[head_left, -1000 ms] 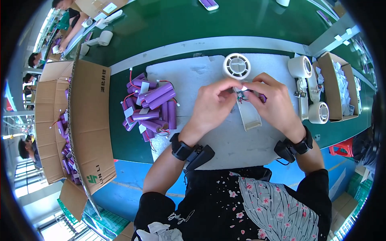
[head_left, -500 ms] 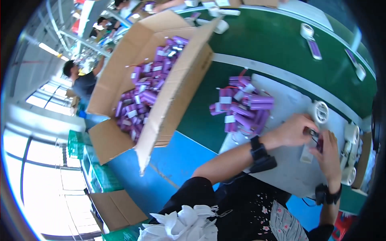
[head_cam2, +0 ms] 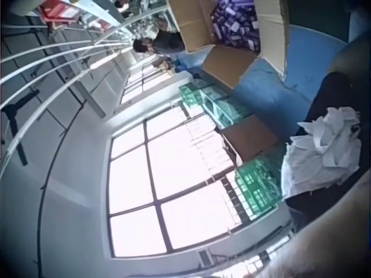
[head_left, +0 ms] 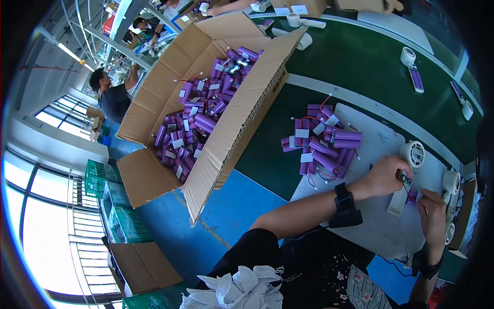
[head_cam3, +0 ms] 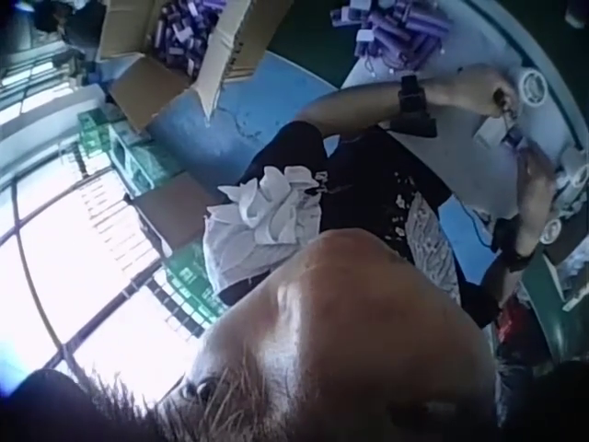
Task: The person picks up a battery pack from a box, connects its wires to a circuit board inside a plastic fan housing, and presses the battery into place.
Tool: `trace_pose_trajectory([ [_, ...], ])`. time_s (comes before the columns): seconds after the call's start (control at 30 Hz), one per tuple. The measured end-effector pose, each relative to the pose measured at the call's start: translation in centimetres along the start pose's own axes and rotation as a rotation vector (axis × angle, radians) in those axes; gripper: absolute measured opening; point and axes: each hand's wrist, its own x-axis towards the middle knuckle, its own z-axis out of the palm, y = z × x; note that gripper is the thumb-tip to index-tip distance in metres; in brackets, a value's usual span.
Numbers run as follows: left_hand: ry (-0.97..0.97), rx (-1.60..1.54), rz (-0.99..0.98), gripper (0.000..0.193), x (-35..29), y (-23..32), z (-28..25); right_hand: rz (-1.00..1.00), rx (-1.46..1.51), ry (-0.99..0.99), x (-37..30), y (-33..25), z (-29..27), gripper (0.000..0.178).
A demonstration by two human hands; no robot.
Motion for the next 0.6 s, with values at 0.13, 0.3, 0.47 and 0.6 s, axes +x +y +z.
trace_pose_trajectory([
  [0.13, -0.015, 0.012, -0.005, 0.026, 0.1, 0.2, 0.0, 0.017, -0.076, -0.067, 0.3, -0.5, -0.5, 0.008],
  [0.3, -0.044, 0.024, 0.024, 0.027, -0.1, -0.2, -0.2, -0.011, -0.215, -0.100, 0.1, 0.0, 0.3, 0.007],
  [0.47, -0.030, 0.048, 0.070, 0.028, 0.0, -0.2, 0.0, -0.114, -0.334, -0.003, -0.4, -0.4, 1.2, 0.008],
  [0.6, -0.004, 0.041, 0.044, 0.027, -0.3, 0.0, 0.1, -0.090, -0.374, 0.044, -0.2, -0.2, 2.0, 0.008],
])
